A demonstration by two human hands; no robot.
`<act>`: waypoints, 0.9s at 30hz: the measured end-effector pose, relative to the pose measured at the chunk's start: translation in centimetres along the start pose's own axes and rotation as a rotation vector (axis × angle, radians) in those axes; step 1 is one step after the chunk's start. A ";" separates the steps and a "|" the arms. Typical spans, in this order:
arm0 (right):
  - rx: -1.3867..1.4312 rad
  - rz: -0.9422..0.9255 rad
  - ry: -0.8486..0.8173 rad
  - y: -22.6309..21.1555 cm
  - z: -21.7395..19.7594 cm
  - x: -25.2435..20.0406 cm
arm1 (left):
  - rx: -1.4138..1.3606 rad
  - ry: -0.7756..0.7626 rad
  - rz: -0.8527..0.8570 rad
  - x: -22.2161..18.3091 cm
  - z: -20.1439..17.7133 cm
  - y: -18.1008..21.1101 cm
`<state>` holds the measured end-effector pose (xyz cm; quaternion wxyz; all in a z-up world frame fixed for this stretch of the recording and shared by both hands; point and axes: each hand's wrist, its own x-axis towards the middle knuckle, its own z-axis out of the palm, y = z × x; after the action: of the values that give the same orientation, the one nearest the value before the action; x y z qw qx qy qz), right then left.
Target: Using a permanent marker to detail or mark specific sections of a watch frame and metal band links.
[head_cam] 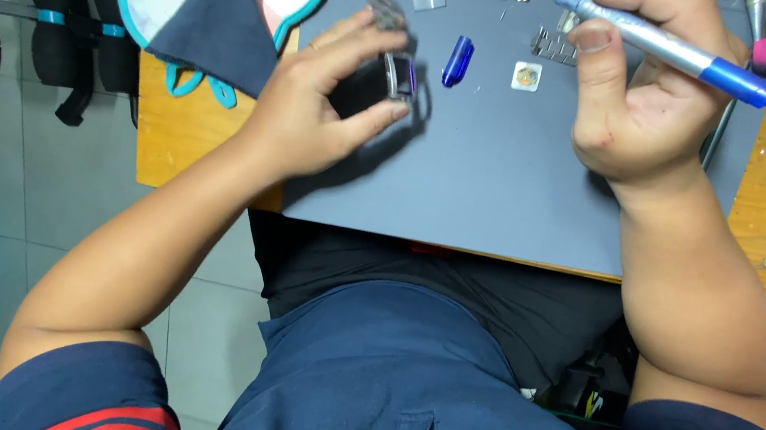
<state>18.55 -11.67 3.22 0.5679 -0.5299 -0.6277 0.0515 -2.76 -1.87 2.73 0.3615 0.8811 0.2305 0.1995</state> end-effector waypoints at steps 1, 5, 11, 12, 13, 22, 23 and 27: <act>-0.030 -0.003 -0.018 -0.1 -0.1 0.1 | 0.027 -0.044 -0.025 0.1 0.2 -0.1; -0.099 -0.029 -0.058 -0.4 -0.3 0.4 | 0.259 -0.082 0.047 -0.3 0.9 -0.9; -0.073 -0.052 -0.109 -0.4 -0.2 0.4 | 0.498 -0.134 0.152 -1.7 0.1 -0.9; -0.072 -0.055 -0.109 -0.4 -0.1 0.4 | 0.499 -0.132 0.152 -1.8 -0.1 -0.7; -0.061 -0.051 -0.102 -0.3 -0.1 0.4 | 0.537 -0.170 0.144 -1.9 -0.3 -0.6; -0.005 -0.062 0.005 0.0 0.9 0.7 | 0.552 -0.042 0.208 -0.3 -1.5 -1.1; -0.023 -0.060 -0.003 0.1 1.0 0.8 | 0.581 -0.045 0.222 0.2 -1.7 -1.1; -0.006 -0.046 0.006 0.7 1.3 0.7 | 0.735 -0.191 0.151 2.2 -2.4 -1.2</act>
<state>18.17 -10.14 2.77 0.5692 -0.5173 -0.6382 0.0347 -2.52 1.48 3.85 0.0257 0.9810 0.1866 0.0469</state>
